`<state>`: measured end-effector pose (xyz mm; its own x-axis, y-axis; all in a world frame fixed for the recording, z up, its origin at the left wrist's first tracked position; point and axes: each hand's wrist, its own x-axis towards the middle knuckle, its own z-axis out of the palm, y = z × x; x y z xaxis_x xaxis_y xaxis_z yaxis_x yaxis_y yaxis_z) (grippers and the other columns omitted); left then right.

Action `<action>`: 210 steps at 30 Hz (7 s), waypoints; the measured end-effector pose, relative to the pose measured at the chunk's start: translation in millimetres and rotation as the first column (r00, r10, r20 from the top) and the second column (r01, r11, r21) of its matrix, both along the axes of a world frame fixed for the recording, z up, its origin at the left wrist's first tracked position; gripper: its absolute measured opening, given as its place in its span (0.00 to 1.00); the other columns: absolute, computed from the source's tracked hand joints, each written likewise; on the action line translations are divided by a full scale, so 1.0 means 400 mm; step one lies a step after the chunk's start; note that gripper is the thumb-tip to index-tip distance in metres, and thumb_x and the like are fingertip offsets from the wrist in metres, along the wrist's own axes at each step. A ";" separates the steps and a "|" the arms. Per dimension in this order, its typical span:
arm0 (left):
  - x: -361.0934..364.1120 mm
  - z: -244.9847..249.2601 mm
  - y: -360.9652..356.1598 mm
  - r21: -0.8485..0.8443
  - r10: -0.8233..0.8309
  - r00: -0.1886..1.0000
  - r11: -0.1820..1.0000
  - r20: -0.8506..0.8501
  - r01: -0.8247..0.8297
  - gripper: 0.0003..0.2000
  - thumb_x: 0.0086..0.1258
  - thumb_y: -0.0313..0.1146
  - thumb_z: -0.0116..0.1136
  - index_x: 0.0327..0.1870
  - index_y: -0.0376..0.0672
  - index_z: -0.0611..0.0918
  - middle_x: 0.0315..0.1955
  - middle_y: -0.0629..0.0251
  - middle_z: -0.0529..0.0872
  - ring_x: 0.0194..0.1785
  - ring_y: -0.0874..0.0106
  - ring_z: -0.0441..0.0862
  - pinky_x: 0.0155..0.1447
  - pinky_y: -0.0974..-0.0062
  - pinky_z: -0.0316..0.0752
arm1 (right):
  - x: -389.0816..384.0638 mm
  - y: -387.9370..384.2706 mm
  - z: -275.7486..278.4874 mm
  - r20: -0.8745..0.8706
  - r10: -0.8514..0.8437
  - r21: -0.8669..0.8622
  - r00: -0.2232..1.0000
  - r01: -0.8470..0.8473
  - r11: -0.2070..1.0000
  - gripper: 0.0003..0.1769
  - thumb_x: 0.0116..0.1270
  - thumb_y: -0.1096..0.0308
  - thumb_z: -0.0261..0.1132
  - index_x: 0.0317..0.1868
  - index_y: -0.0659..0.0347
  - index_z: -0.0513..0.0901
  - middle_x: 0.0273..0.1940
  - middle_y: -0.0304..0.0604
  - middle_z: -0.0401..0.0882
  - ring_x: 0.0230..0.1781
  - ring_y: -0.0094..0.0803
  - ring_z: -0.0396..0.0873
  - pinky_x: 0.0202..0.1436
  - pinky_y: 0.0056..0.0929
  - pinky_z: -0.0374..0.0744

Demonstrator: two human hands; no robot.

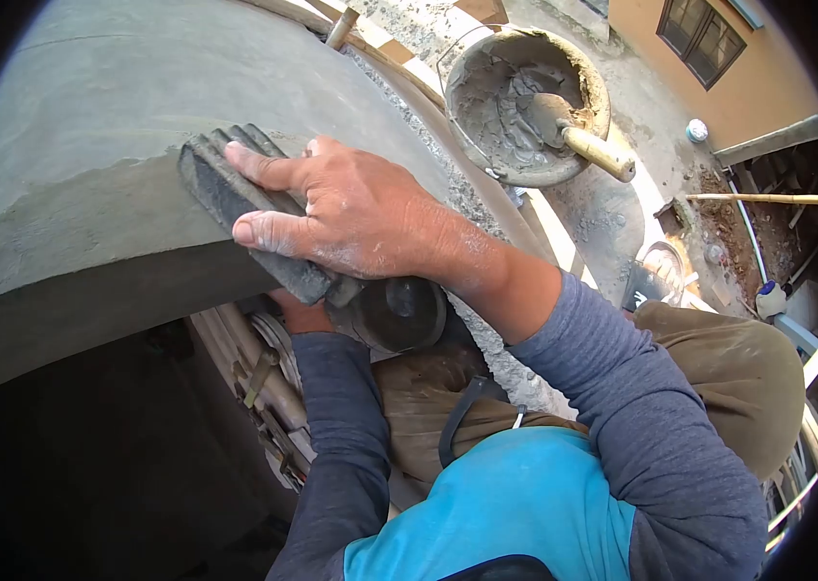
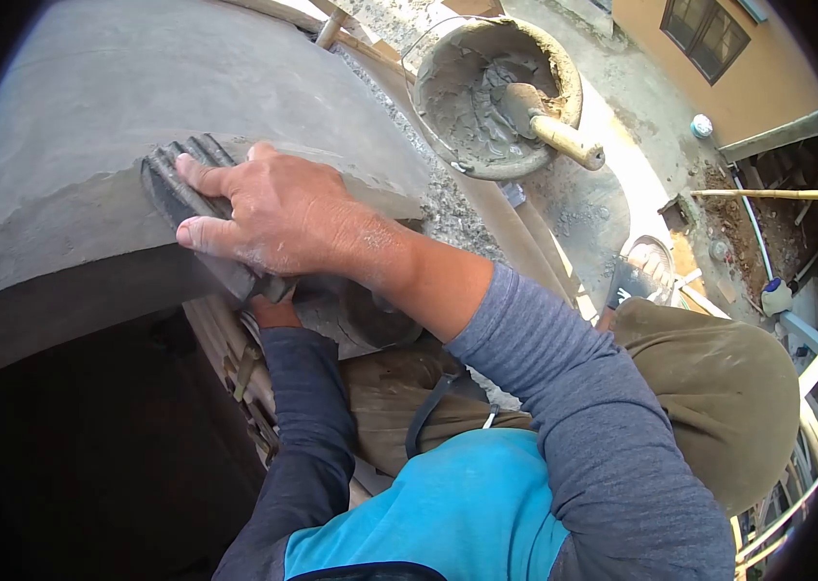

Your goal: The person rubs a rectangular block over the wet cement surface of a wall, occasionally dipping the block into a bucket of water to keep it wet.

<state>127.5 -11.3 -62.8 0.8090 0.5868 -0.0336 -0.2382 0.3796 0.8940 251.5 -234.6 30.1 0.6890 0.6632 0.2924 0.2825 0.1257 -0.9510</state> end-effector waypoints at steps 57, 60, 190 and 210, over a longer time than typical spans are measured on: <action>-0.043 -0.039 0.056 -0.038 0.040 0.999 0.998 -0.020 -0.041 0.33 0.73 0.65 0.38 0.68 0.50 0.72 0.66 0.65 0.74 0.67 0.61 0.72 0.70 0.55 0.67 | 0.164 0.095 -0.400 -0.021 -0.159 -0.128 0.987 0.155 0.980 0.41 0.62 0.53 0.71 0.73 0.59 0.67 0.56 0.56 0.81 0.44 0.44 0.83 0.48 0.39 0.81; -0.049 -0.051 0.078 -0.037 0.058 0.997 0.998 -0.043 -0.059 0.34 0.73 0.66 0.39 0.69 0.50 0.72 0.66 0.65 0.74 0.68 0.60 0.71 0.70 0.54 0.67 | 0.099 -0.005 -0.301 -0.593 0.050 -0.144 0.804 -0.167 0.975 0.41 0.63 0.54 0.69 0.72 0.66 0.67 0.50 0.55 0.83 0.34 0.33 0.84 0.32 0.31 0.81; -0.317 0.206 0.078 0.024 0.710 0.699 0.700 0.087 -0.714 0.32 0.71 0.55 0.56 0.67 0.37 0.73 0.60 0.51 0.77 0.63 0.59 0.74 0.70 0.61 0.64 | -0.294 0.136 -0.352 -0.664 0.533 -0.010 0.524 -0.719 0.694 0.50 0.46 0.81 0.78 0.71 0.62 0.64 0.55 0.40 0.80 0.52 0.28 0.80 0.62 0.30 0.75; -0.109 0.057 -0.025 0.255 0.079 0.992 0.962 0.097 -0.101 0.35 0.77 0.63 0.36 0.74 0.45 0.63 0.72 0.63 0.67 0.73 0.66 0.64 0.74 0.62 0.57 | -0.080 -0.082 0.046 0.147 0.090 0.316 0.985 -0.133 0.940 0.55 0.42 0.59 0.76 0.71 0.72 0.63 0.61 0.54 0.71 0.62 0.43 0.72 0.67 0.37 0.70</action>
<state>84.0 -21.3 -40.1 0.7460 0.6367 0.1954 -0.3397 0.1114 0.9339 219.5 -267.5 48.3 0.5583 0.5883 0.5850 0.3664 0.4578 -0.8100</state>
